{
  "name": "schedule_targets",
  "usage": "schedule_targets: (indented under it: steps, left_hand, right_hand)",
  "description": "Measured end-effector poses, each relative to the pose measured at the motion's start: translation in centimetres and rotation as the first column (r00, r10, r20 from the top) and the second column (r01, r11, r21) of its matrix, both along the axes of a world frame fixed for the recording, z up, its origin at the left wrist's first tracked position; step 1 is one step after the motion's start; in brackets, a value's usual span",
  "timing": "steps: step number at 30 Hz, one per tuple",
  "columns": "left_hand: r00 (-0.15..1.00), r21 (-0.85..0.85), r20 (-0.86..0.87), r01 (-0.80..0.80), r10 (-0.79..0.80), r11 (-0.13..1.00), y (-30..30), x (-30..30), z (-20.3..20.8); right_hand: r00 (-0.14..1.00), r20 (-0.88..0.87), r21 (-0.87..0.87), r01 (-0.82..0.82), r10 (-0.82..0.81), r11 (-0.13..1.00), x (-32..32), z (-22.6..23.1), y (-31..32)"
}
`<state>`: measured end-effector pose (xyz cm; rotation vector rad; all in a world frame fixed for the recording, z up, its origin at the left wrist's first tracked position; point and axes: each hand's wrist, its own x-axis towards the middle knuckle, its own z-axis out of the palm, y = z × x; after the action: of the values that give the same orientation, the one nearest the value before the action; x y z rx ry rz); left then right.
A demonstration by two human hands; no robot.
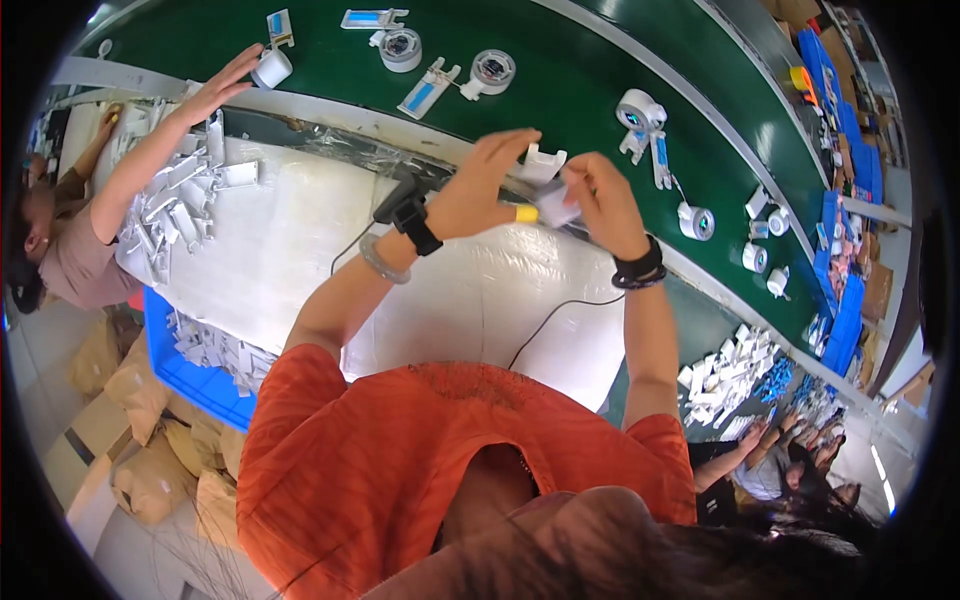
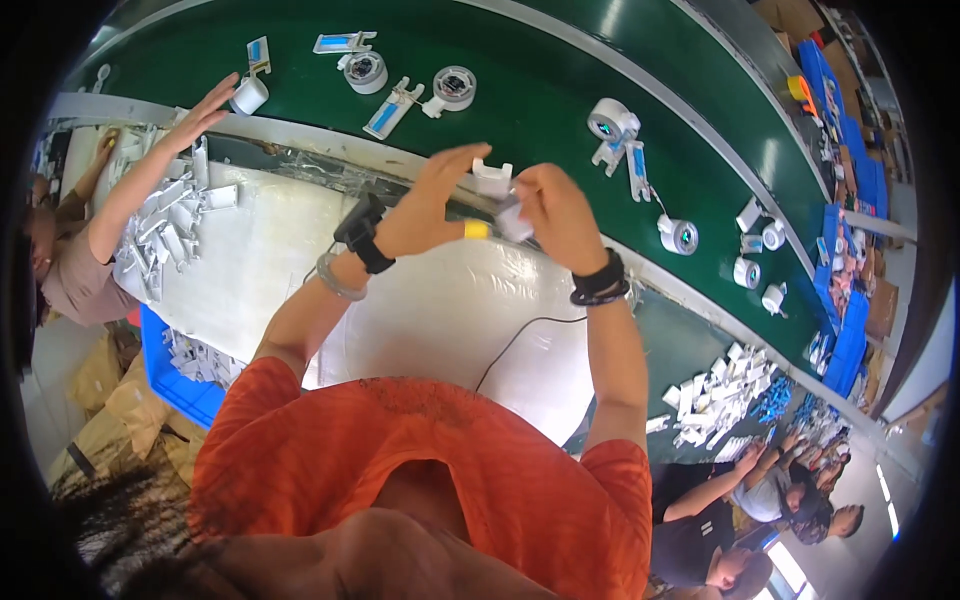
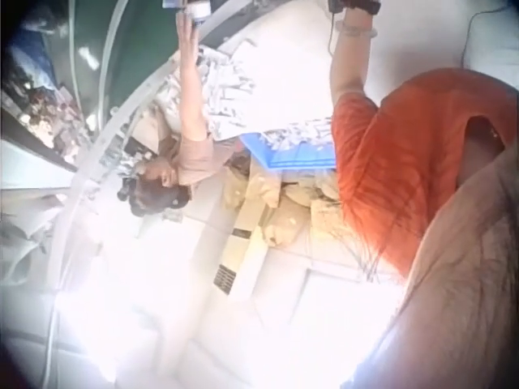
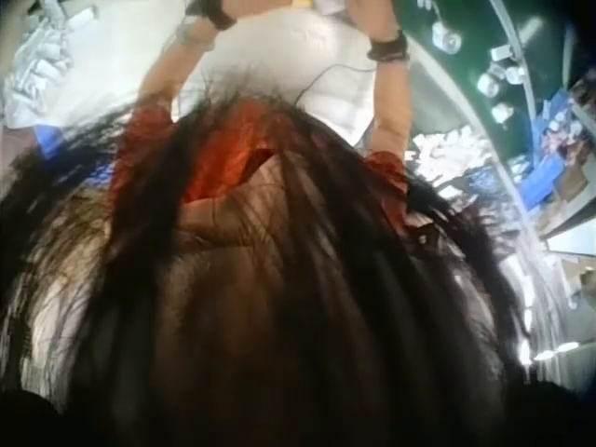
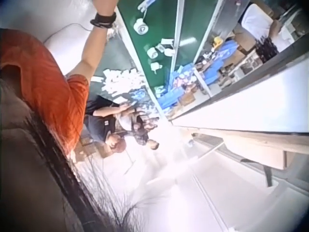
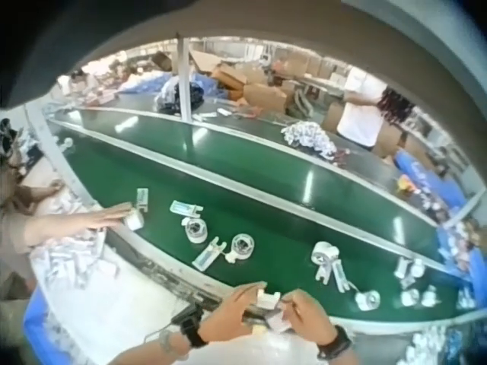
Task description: Assembling small plastic and electronic components at a factory workstation.
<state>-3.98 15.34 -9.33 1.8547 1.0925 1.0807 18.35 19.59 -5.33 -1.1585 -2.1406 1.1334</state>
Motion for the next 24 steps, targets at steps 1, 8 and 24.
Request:
schedule_targets:
  steps: [1,8,24]
  left_hand:
    - [0.999,-0.047,0.025,0.036,-0.035,0.998,-1.3,0.6,0.0]
    - [0.849,-0.489,0.501,0.436,-0.167,0.755,-9.2,2.7,4.2]
    - [0.960,-0.646,0.248,0.266,-0.133,0.716,-14.7,4.6,8.2]
  right_hand:
    - [0.996,-0.091,-0.111,-0.034,0.023,0.993,0.1,0.9,-1.8]
    - [0.908,-0.405,-0.567,-0.159,-0.105,0.808,1.4,4.9,-12.3]
    - [0.813,-0.122,0.102,0.580,-0.569,0.808,1.5,4.3,-22.0]
